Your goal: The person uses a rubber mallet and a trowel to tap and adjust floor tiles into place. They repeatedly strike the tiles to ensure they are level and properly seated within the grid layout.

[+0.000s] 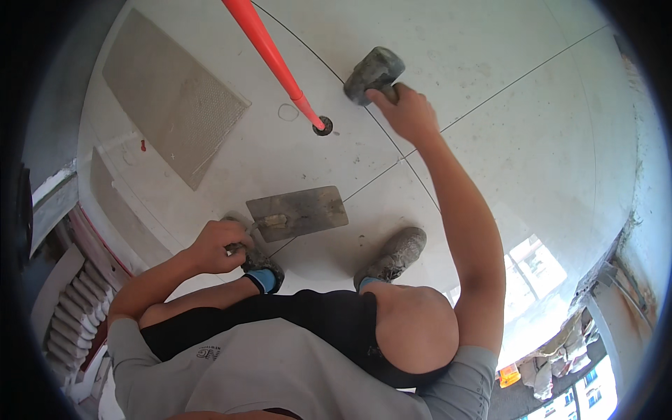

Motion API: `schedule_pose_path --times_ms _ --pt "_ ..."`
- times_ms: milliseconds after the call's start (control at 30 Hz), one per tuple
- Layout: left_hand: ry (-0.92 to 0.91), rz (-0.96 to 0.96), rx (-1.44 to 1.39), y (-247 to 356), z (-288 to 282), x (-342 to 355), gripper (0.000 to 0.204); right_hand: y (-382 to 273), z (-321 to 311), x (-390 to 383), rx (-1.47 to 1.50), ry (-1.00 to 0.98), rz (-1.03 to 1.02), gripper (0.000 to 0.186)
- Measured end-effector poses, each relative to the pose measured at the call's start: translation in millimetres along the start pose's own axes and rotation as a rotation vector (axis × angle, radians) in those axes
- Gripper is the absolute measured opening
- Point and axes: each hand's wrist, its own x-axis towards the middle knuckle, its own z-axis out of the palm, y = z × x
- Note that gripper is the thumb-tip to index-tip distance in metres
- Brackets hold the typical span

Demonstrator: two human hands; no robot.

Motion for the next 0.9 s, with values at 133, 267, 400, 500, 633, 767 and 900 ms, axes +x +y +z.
schedule_pose_path --times_ms 133,267,400,500,633,767,900 --pt "0.043 -0.097 -0.007 -2.3 0.3 -14.6 0.016 55.6 -11.9 22.9 0.135 0.099 -0.172 0.05" --pt "0.059 -0.124 -0.013 -8.7 6.5 -15.2 0.015 60.3 -20.3 9.0 -0.183 0.38 -0.308 0.03" --pt "0.029 -0.081 -0.021 -5.1 5.7 -5.1 0.012 53.2 20.9 -11.1 -0.282 0.364 -0.632 0.013" --pt "0.038 -0.047 -0.037 -1.5 7.3 -0.9 0.015 48.2 40.0 -2.2 -0.36 0.092 -0.386 0.016" --pt "0.045 -0.033 -0.045 -3.4 9.4 -4.0 0.017 43.5 42.7 10.6 -0.392 0.043 -0.322 0.016" --pt "0.047 -0.041 -0.084 -5.7 12.3 -7.5 0.017 23.5 36.8 12.9 -0.429 -0.039 -0.307 0.013" --pt "0.04 -0.023 -0.102 -8.3 15.0 -6.1 0.016 12.6 35.9 18.5 -0.529 -0.084 -0.29 0.011"
